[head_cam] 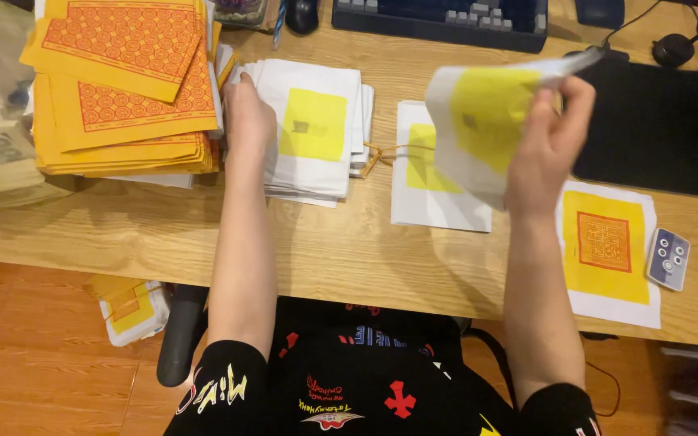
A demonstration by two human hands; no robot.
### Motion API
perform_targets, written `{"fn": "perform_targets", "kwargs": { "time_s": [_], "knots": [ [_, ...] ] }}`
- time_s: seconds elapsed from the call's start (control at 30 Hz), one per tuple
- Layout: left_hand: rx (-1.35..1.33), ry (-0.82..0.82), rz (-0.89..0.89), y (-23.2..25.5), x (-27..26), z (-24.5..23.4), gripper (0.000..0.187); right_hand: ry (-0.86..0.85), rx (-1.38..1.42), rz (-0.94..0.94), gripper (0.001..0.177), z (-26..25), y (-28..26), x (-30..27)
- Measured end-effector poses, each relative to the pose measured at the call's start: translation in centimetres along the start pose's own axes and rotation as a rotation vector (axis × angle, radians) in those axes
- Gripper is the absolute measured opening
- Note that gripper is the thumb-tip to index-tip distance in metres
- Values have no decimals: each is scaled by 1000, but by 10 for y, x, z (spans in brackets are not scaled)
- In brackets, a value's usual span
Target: Sorting and bundling stacks of paper using rubber bands on a desk.
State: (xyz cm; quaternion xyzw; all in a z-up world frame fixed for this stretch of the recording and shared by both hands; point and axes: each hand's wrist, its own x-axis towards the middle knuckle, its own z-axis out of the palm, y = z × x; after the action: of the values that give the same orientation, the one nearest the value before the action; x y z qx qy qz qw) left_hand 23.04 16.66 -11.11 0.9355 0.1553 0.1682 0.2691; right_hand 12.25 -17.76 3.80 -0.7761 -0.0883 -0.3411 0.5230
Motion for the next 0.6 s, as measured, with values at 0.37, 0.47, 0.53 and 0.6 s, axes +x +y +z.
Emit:
{"fn": "perform_targets", "kwargs": {
  "time_s": [0.37, 0.47, 0.53, 0.6],
  "knots": [
    [-163, 84, 200, 26, -121, -20, 50, -729, -470, -555, 29, 200, 43, -68],
    [-70, 108, 237, 29, -133, -33, 48, -832, -502, -523, 40, 195, 56, -72],
    [-55, 124, 255, 34, -138, -39, 46, -841, -517, -550, 46, 191, 62, -74],
    [-16, 130, 264, 39, -139, -42, 43, -676, -619, -750, 31, 192, 64, -76]
  ]
}}
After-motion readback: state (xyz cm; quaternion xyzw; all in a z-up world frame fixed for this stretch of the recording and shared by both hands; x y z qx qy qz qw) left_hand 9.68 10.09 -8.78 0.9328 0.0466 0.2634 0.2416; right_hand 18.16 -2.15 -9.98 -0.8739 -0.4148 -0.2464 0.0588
